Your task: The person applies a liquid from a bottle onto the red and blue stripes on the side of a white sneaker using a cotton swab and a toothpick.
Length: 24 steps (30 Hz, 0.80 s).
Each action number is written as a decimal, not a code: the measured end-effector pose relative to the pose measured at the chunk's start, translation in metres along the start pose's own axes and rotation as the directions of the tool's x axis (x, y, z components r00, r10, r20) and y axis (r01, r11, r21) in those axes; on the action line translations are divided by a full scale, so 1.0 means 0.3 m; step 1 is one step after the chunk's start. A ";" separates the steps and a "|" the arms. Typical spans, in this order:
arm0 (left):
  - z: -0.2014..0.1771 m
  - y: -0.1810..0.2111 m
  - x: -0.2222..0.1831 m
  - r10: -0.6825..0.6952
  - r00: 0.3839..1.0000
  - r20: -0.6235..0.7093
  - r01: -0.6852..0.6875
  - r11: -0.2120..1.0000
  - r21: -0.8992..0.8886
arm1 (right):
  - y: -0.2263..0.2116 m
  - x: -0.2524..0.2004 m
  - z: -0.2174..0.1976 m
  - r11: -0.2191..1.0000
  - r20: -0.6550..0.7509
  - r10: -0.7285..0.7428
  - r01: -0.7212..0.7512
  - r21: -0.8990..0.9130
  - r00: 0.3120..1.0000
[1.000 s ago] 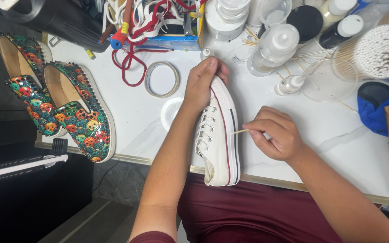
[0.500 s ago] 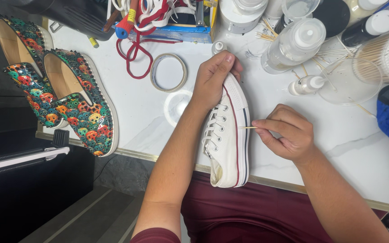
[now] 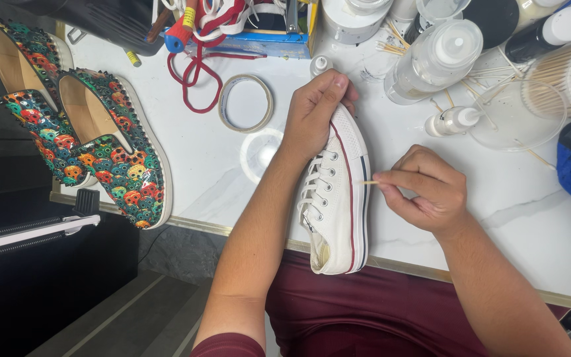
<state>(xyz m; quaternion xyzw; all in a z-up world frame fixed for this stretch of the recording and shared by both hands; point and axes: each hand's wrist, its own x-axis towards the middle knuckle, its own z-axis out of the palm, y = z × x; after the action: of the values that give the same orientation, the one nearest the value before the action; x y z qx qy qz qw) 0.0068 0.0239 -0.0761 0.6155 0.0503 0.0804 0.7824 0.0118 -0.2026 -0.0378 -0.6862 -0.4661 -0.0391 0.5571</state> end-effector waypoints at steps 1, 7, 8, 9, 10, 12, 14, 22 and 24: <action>0.001 0.000 0.000 -0.002 1.000 0.002 0.002 1.000 -0.006 | -0.001 -0.001 -0.004 1.000 0.017 0.001 -0.001 0.013 1.000; -0.004 -0.005 -0.001 -0.016 1.000 0.000 0.016 1.000 -0.003 | -0.007 -0.003 -0.003 0.999 0.015 0.053 -0.053 0.010 0.998; -0.004 -0.007 0.001 -0.004 1.000 0.004 0.004 1.000 -0.012 | -0.007 -0.003 -0.001 0.997 0.008 0.073 -0.073 -0.003 0.997; -0.005 -0.010 0.002 0.008 1.000 0.008 -0.007 1.000 -0.022 | -0.007 -0.002 -0.001 0.996 0.000 0.093 -0.093 -0.016 0.996; -0.007 -0.012 0.002 -0.001 1.000 0.011 0.001 0.999 -0.034 | -0.006 0.000 -0.005 0.997 0.033 0.072 -0.072 -0.001 0.997; -0.011 -0.013 0.002 -0.017 1.000 0.016 0.018 0.998 -0.058 | -0.006 0.006 -0.018 0.999 0.098 0.026 -0.029 0.030 0.995; -0.009 -0.014 0.002 0.009 1.000 0.016 -0.008 0.999 -0.053 | -0.006 0.011 -0.020 0.996 0.133 0.021 -0.033 0.087 0.991; -0.026 -0.008 -0.005 -0.003 0.998 0.071 0.015 0.985 -0.170 | -0.009 -0.053 -0.024 0.935 0.164 0.226 -0.261 0.239 0.960; -0.035 0.002 -0.007 -0.006 0.996 0.091 0.022 0.985 -0.168 | -0.016 -0.079 -0.016 0.898 0.174 0.258 -0.302 0.318 0.950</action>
<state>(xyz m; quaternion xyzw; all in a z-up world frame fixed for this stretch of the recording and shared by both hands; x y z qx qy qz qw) 0.0030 0.0336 -0.0781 0.5494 0.0123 0.0510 0.8339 -0.0026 -0.2207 -0.0460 -0.6403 -0.3966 0.1668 0.6363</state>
